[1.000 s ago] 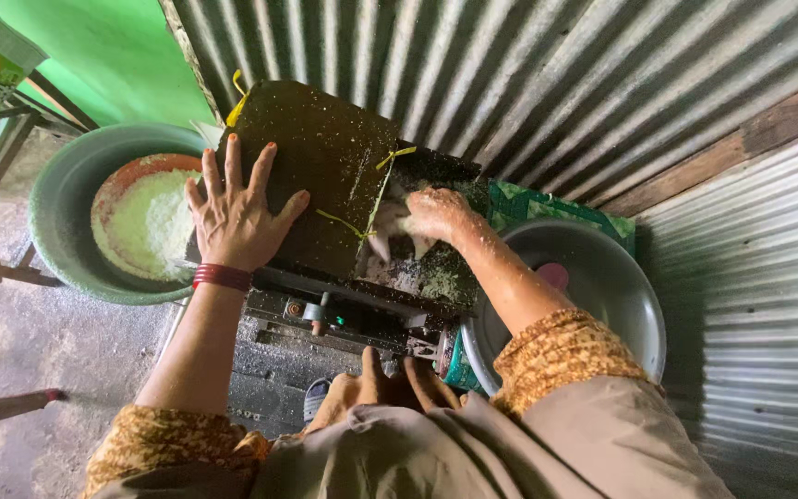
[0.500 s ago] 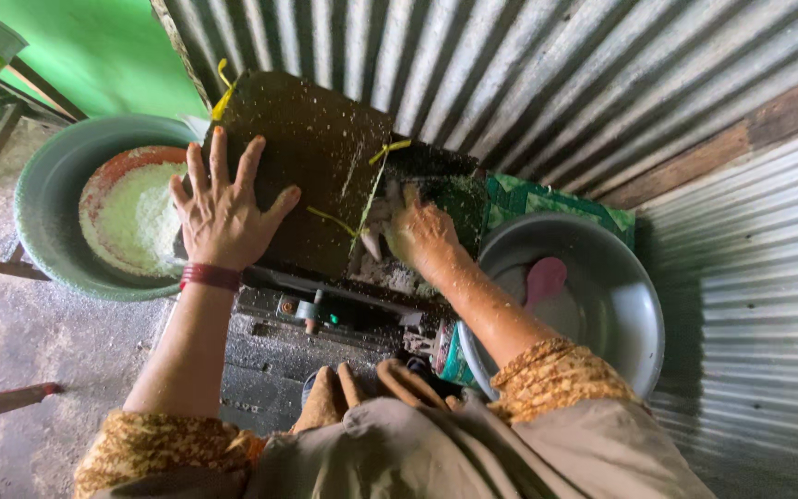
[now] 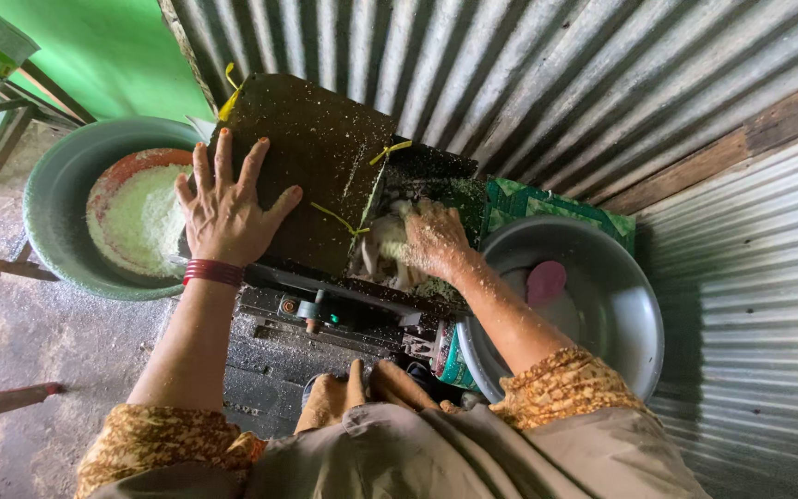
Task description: The person grates white vegetable slices by hand against a manual grater, collecting the grated material into a green basin. The person repeatedly picks up slices from a metal bowl and grates them until the bowl is empty.
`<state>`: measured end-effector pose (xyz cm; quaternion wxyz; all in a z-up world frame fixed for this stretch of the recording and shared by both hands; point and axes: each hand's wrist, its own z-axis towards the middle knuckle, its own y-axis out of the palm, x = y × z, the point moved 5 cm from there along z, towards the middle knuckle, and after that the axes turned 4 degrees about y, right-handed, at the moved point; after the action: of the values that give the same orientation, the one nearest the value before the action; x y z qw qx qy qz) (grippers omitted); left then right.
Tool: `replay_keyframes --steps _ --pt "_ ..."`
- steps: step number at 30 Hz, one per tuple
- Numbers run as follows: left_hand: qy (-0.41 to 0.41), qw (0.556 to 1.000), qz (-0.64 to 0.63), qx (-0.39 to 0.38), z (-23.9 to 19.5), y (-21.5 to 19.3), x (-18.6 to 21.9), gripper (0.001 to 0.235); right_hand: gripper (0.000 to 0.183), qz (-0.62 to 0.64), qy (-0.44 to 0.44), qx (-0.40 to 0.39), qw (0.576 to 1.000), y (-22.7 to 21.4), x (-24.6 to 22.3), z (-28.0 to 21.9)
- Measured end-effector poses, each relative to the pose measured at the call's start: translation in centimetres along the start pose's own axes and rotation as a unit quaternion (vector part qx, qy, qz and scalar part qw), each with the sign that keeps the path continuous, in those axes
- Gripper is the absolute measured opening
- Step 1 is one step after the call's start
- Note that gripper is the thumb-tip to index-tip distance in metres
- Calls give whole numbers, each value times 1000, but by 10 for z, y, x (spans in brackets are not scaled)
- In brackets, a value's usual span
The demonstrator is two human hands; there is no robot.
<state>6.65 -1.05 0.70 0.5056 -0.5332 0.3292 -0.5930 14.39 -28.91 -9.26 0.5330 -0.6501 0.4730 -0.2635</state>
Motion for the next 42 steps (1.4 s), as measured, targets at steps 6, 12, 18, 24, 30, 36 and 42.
replay_keyframes --steps 6,12,18,24,30,36,42 --pt "-3 1000 5 -2 1 1 1 81 90 -22 73 73 994 -14 -15 -10" --pt "-3 1000 14 5 -1 5 0 81 84 -50 -13 183 982 -5 -21 -9" --pt "4 1000 11 15 -2 5 0 81 44 -134 -55 127 981 27 -11 10" --pt "-1 1000 10 8 -1 4 0 82 41 -157 -110 204 960 35 -16 8" --pt "5 1000 5 5 -1 3 1 82 29 -141 -99 179 969 28 -23 6" --pt "0 1000 4 -2 -2 4 1 82 35 -90 -78 162 979 12 -33 1" --pt "0 1000 6 -1 0 2 2 82 43 -148 -135 262 944 -8 -50 -9"
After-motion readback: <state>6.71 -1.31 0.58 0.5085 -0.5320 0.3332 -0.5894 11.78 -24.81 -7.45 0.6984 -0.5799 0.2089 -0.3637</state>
